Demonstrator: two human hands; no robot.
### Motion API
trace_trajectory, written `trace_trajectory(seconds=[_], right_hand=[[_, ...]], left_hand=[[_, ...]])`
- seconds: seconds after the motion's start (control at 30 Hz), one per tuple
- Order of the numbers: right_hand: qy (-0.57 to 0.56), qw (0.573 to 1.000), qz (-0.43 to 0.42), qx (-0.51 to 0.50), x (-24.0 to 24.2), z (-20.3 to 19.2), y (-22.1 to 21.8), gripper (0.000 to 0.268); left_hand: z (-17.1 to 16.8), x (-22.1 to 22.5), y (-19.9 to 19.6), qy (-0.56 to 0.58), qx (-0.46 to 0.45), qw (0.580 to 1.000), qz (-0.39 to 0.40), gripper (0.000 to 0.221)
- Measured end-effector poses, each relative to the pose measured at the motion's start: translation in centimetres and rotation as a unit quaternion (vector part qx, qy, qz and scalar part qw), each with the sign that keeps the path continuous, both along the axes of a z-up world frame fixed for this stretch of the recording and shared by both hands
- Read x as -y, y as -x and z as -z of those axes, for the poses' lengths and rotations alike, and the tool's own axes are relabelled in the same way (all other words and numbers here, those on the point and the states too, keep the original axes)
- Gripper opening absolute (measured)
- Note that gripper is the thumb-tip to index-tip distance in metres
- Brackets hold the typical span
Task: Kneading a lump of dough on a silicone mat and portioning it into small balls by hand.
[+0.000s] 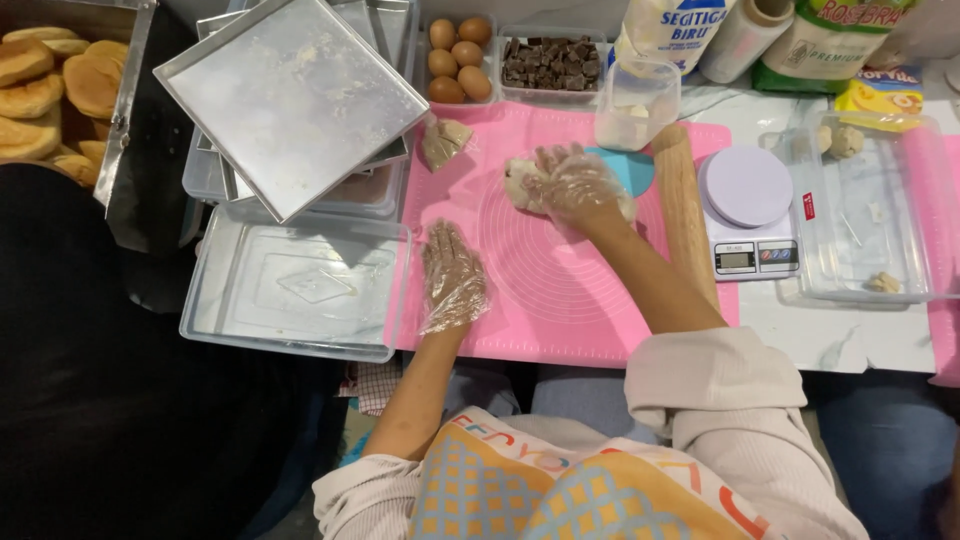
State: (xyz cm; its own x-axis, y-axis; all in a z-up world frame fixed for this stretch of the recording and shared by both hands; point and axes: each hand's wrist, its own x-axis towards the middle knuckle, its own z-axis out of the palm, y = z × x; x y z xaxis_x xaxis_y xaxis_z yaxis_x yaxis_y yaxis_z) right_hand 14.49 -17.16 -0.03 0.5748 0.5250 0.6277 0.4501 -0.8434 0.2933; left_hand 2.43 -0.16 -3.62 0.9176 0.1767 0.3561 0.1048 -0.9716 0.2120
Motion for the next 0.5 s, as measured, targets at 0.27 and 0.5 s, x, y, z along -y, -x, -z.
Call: trace_trajectory(seconds=[0.27, 0.5], right_hand=[[0.307, 0.896, 0.010, -0.321, -1.4, -5.2, 8.3, 0.054], [0.204, 0.947, -0.072, -0.236, 0.6, -6.8, 2.3, 0.059]], left_hand=[[-2.7, 0.4, 0.4, 0.065, -0.020, 0.998, 0.004, 0.055], [-1.4, 0.0, 0.2, -0.001, -0.010, 1.000, -0.006, 0.055]])
